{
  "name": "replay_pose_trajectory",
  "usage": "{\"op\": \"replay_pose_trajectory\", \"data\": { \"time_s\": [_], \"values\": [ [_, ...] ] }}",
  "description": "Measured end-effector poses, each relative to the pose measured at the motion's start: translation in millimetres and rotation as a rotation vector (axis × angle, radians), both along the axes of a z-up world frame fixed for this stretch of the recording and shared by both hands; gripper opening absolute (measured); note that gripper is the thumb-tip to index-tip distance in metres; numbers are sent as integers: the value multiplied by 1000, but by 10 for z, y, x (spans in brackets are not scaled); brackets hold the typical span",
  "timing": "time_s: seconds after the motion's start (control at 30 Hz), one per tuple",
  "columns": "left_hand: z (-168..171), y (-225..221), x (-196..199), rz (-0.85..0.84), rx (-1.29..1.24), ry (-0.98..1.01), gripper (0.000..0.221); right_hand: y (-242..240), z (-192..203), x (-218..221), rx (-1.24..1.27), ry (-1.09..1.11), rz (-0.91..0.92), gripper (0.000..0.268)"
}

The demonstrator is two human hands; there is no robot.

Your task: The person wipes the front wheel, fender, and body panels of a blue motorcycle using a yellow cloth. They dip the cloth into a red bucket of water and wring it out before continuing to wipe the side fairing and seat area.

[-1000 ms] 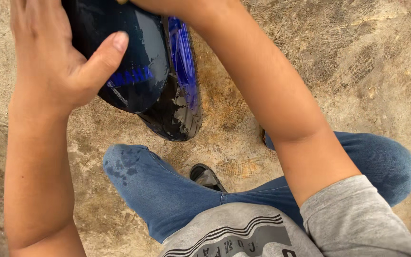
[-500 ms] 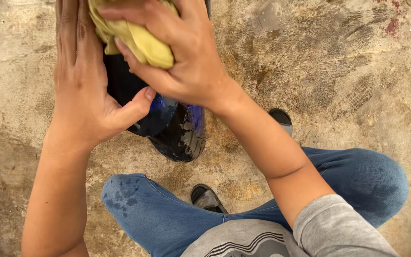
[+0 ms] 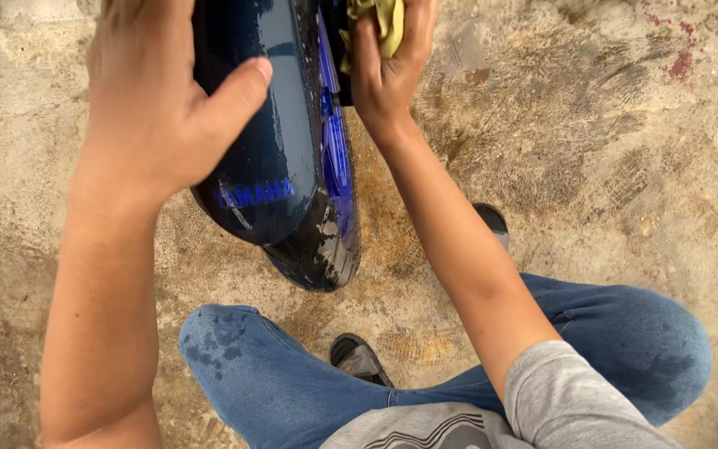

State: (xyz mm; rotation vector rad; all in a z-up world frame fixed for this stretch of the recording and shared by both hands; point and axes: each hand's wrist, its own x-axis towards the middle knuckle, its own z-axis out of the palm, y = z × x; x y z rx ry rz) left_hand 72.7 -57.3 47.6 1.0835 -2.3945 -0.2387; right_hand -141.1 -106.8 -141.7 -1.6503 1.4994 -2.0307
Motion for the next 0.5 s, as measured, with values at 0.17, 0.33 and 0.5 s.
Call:
{"op": "replay_pose_trajectory", "data": {
  "time_s": [0.17, 0.33, 0.5],
  "values": [
    [76, 239, -392, 175, -129, -112, 90, -145, 318, 68, -22, 23, 61, 31],
    [116, 237, -515, 262, -12, -76, 91, -517, 646, 36, -125, 88, 243, 39],
    [191, 240, -583, 322, -13, -121, 86, -3, 227, 166, -94, -221, 101, 27]
  ]
}}
